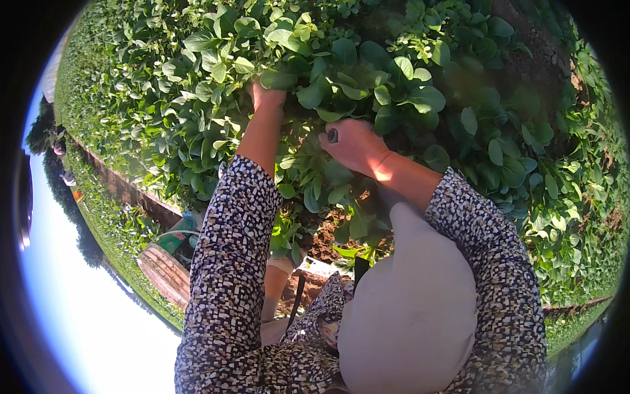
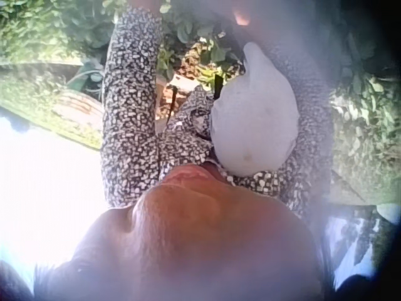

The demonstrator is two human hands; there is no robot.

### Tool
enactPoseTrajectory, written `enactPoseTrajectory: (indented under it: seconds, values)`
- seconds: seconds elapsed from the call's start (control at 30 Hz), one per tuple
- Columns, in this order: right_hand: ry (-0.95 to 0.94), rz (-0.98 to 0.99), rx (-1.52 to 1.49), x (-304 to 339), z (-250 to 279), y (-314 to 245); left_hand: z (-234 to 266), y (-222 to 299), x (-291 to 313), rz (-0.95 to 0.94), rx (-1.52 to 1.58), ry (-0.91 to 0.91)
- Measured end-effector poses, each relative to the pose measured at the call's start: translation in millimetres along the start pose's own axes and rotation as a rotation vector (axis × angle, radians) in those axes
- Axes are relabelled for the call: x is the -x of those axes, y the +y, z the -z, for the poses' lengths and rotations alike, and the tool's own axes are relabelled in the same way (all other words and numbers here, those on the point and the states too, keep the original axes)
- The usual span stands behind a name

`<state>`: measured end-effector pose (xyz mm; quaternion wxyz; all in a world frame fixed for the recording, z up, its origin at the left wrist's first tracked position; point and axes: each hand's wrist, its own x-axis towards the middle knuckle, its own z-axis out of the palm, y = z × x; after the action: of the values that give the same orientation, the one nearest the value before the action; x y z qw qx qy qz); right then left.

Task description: The person clears weeds from around crops by hand and using a trowel, placing the pulled vegetation into a bucket.

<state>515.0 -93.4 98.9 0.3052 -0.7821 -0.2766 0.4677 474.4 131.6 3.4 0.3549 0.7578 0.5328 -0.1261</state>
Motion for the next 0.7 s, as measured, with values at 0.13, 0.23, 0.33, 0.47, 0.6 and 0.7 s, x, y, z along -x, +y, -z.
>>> enactPoseTrajectory:
  seconds: [0.13, 0.23, 0.33, 0.47, 0.6, 0.7]
  values:
    - [0.107, 0.193, 0.148, -20.6, -21.4, -10.0, -12.9, -21.0, -39.0, 0.163, -0.033, 0.277]
    - [0.058, 0.156, 0.294, -29.3, -17.4, 7.1, -43.0, 11.9, -17.2, 0.149, -0.012, 0.124]
    - [0.049, 0.161, 0.265, -27.8, -9.2, 1.0, -33.7, 23.4, -27.1, 0.144, -0.132, 0.205]
    - [-0.019, 0.009, 0.107, -4.6, 0.3, -15.5, -46.1, -10.7, -49.8, -0.037, -0.575, -0.014]
    - [-0.003, 0.104, 0.181, -16.6, -7.5, -7.0, -28.4, -31.5, -40.0, 0.011, -0.370, 0.021]
    - [-0.018, 0.298, 0.397, -27.7, -14.2, -17.2, -9.2, -68.1, -48.5, -0.175, -0.869, -0.068]
